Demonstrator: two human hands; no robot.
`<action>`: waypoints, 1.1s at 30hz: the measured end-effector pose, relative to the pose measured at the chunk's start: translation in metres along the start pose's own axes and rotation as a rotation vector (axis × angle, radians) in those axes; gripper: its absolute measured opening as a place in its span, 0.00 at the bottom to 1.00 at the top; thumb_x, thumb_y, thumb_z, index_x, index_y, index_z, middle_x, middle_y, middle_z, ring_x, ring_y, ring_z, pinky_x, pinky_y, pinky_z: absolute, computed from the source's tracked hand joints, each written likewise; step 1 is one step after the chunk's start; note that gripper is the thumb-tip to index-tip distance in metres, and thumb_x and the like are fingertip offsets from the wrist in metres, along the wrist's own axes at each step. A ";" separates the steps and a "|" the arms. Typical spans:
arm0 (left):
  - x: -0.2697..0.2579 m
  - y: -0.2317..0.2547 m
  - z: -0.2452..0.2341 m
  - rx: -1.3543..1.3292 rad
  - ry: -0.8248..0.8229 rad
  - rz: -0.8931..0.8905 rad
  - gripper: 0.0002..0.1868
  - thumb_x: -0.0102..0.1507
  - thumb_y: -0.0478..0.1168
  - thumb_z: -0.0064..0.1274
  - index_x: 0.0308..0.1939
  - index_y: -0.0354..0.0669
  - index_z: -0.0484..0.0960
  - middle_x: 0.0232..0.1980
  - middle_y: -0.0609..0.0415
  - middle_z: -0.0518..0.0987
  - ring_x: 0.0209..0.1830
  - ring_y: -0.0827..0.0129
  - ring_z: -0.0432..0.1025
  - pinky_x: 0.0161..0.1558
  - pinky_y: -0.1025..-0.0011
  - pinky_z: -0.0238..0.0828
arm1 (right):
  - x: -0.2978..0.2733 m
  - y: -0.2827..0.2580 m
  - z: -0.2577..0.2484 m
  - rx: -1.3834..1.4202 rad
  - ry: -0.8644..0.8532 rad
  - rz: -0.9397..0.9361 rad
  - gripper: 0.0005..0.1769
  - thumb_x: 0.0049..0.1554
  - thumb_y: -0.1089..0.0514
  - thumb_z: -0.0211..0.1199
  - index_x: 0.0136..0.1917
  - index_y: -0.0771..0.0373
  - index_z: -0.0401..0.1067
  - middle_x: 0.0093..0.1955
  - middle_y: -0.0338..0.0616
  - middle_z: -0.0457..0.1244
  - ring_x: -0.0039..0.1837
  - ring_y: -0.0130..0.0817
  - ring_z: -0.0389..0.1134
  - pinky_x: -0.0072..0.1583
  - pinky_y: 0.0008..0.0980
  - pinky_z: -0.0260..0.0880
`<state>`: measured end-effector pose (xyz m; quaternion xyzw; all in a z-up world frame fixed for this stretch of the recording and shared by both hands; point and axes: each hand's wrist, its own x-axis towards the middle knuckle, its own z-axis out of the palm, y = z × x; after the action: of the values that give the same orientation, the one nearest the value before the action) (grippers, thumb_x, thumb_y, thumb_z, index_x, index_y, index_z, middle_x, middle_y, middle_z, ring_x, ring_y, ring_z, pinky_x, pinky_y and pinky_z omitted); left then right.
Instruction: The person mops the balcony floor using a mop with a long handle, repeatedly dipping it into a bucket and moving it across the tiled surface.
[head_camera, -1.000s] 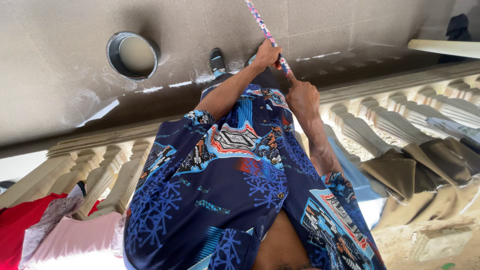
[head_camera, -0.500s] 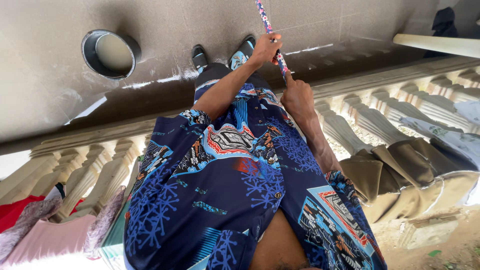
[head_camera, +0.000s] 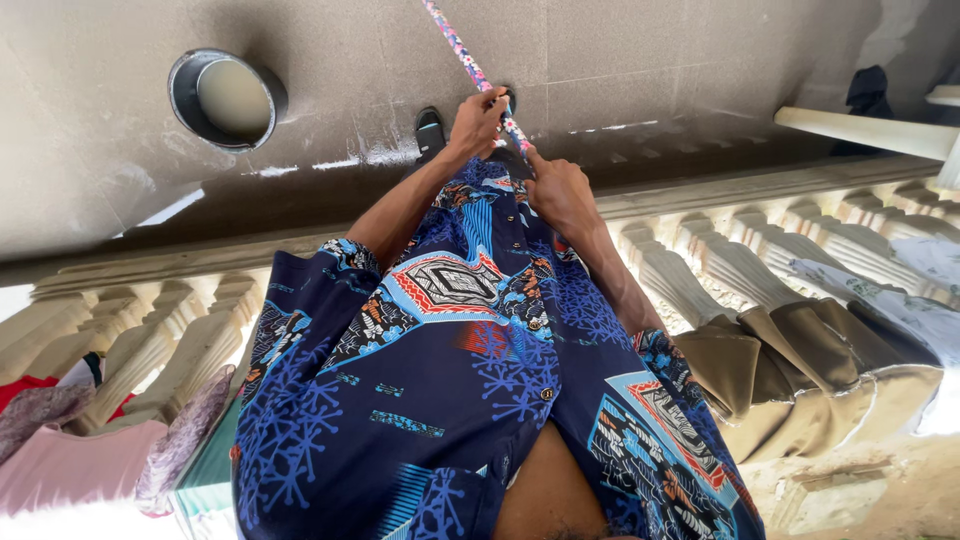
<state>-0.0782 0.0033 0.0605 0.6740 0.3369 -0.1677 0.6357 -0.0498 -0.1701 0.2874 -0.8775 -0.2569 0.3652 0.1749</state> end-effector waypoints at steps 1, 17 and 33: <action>-0.002 -0.012 -0.007 -0.042 -0.003 0.036 0.21 0.69 0.45 0.51 0.64 0.43 0.81 0.27 0.54 0.77 0.22 0.73 0.73 0.27 0.70 0.72 | 0.002 -0.007 0.002 -0.007 -0.009 0.004 0.29 0.57 0.54 0.62 0.71 0.64 0.67 0.40 0.61 0.69 0.45 0.62 0.71 0.49 0.56 0.70; -0.042 -0.040 -0.045 0.585 -0.066 0.496 0.39 0.59 0.44 0.64 0.73 0.44 0.68 0.71 0.25 0.65 0.53 0.38 0.76 0.55 0.53 0.74 | -0.034 -0.045 0.033 -0.079 0.048 0.143 0.26 0.58 0.59 0.59 0.70 0.56 0.71 0.38 0.65 0.68 0.44 0.64 0.71 0.49 0.58 0.69; -0.007 0.006 0.067 0.678 -0.205 0.538 0.32 0.64 0.42 0.60 0.71 0.44 0.69 0.72 0.26 0.63 0.50 0.45 0.78 0.52 0.54 0.74 | -0.057 0.027 0.006 -0.140 0.140 0.237 0.28 0.59 0.60 0.60 0.72 0.67 0.68 0.41 0.61 0.70 0.42 0.61 0.72 0.46 0.55 0.70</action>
<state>-0.0658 -0.0629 0.0609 0.8880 0.0106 -0.1631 0.4299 -0.0795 -0.2240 0.3017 -0.9352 -0.1634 0.3021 0.0863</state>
